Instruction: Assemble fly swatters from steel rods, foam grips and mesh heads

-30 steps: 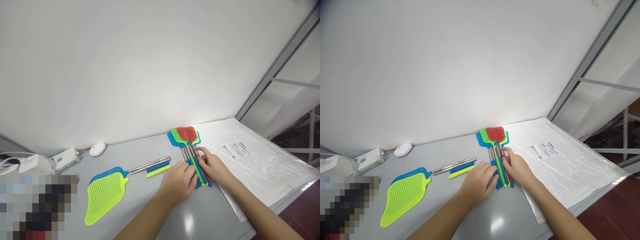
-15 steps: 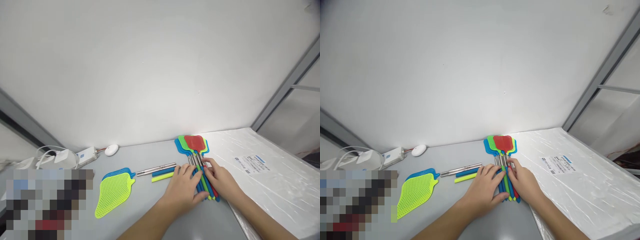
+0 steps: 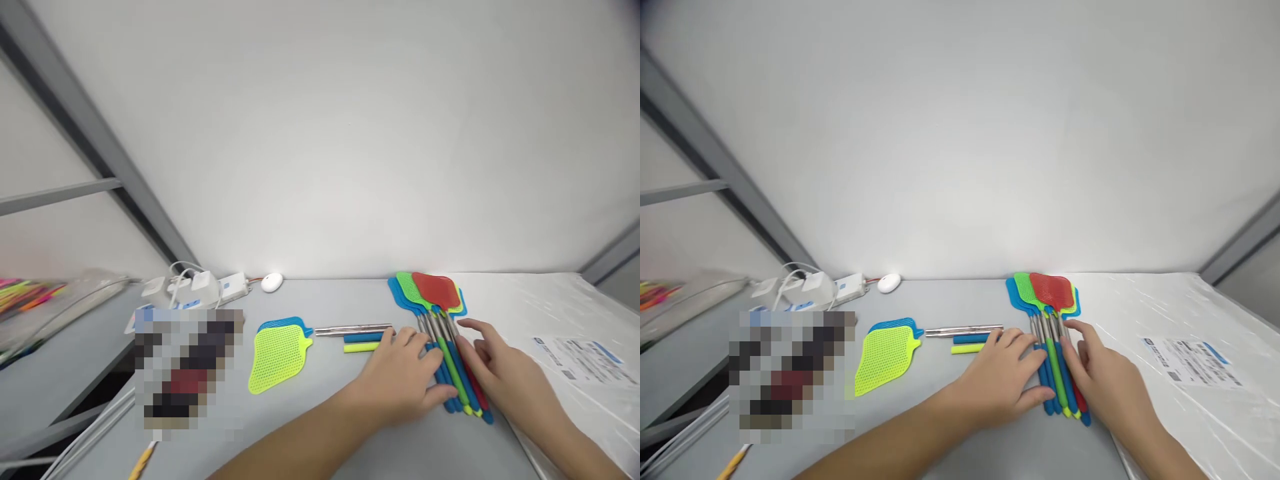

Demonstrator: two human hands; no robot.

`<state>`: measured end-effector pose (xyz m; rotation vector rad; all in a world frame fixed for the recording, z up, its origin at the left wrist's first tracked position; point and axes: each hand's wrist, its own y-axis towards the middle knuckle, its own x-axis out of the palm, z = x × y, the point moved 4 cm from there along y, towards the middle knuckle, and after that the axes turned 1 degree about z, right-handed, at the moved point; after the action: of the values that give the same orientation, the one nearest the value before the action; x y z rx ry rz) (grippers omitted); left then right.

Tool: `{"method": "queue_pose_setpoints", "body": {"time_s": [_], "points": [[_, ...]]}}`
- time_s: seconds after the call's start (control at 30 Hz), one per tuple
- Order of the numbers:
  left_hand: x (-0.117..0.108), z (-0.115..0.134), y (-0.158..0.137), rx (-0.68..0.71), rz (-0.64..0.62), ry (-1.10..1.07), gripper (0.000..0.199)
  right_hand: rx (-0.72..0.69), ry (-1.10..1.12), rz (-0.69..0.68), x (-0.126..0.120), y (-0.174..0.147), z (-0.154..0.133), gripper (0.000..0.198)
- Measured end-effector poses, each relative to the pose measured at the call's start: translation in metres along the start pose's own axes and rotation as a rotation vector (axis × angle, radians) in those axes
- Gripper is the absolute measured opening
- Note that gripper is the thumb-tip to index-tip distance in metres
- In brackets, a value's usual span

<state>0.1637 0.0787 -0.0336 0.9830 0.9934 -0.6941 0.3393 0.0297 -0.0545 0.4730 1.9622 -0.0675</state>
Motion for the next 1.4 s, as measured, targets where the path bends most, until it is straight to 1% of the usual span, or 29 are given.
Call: {"method": "queue_pose_setpoints", "body": {"time_s": [0.03, 0.1, 0.17, 0.23, 0.37, 0.47, 0.53, 0.6, 0.7, 0.87, 0.97, 1.07, 1.17, 1.23, 1.3, 1.37, 1.4], "points": [[-0.006, -0.003, -0.004, 0.007, -0.008, 0.029, 0.043, -0.036, -0.027, 0.015, -0.003, 0.000, -0.004, 0.042], [-0.017, -0.011, -0.017, 0.012, -0.025, 0.102, 0.034, -0.138, -0.062, 0.002, -0.009, 0.001, -0.019, 0.039], [-0.027, -0.020, -0.033, -0.010, -0.037, 0.174, 0.028, -0.258, -0.094, -0.039, -0.012, 0.007, -0.043, 0.034], [-0.034, -0.028, -0.049, -0.062, -0.043, 0.226, 0.025, -0.362, -0.129, -0.077, -0.010, 0.018, -0.072, 0.031], [-0.038, -0.040, -0.071, -0.201, -0.034, 0.281, 0.022, -0.516, -0.152, -0.242, 0.013, 0.046, -0.132, 0.031], [-0.033, -0.046, -0.078, -0.290, -0.038, 0.257, 0.023, -0.640, -0.094, -0.373, 0.039, 0.063, -0.164, 0.027], [-0.028, -0.049, -0.081, -0.322, -0.037, 0.230, 0.024, -0.709, -0.090, -0.464, 0.056, 0.070, -0.176, 0.025], [-0.024, -0.049, -0.083, -0.312, -0.024, 0.218, 0.025, -0.750, -0.118, -0.522, 0.068, 0.074, -0.180, 0.023], [-0.022, -0.049, -0.086, -0.285, -0.004, 0.213, 0.025, -0.768, -0.155, -0.536, 0.078, 0.079, -0.179, 0.021], [-0.025, -0.056, -0.086, -0.332, 0.006, 0.211, 0.016, -0.793, -0.203, -0.478, 0.080, 0.081, -0.179, 0.015], [-0.028, -0.060, -0.085, -0.351, -0.013, 0.223, 0.015, -0.817, -0.252, -0.389, 0.074, 0.081, -0.182, 0.011], [-0.030, -0.063, -0.085, -0.365, -0.016, 0.237, 0.015, -0.799, -0.305, -0.239, 0.054, 0.080, -0.184, 0.015], [-0.034, -0.064, -0.085, -0.368, -0.006, 0.229, 0.013, -0.751, -0.289, -0.070, 0.017, 0.069, -0.179, 0.016], [-0.036, -0.064, -0.085, -0.381, 0.002, 0.222, 0.014, -0.683, -0.138, 0.076, -0.013, 0.054, -0.171, 0.012], [-0.038, -0.066, -0.086, -0.403, 0.000, 0.224, 0.015, -0.565, 0.090, 0.158, -0.036, 0.037, -0.154, 0.007], [-0.038, -0.067, -0.086, -0.417, -0.017, 0.233, 0.016, -0.475, 0.322, 0.274, -0.050, 0.019, -0.135, 0.006], [-0.038, -0.067, -0.087, -0.420, -0.026, 0.235, 0.017, -0.422, 0.419, 0.285, -0.051, 0.013, -0.124, 0.007]]}}
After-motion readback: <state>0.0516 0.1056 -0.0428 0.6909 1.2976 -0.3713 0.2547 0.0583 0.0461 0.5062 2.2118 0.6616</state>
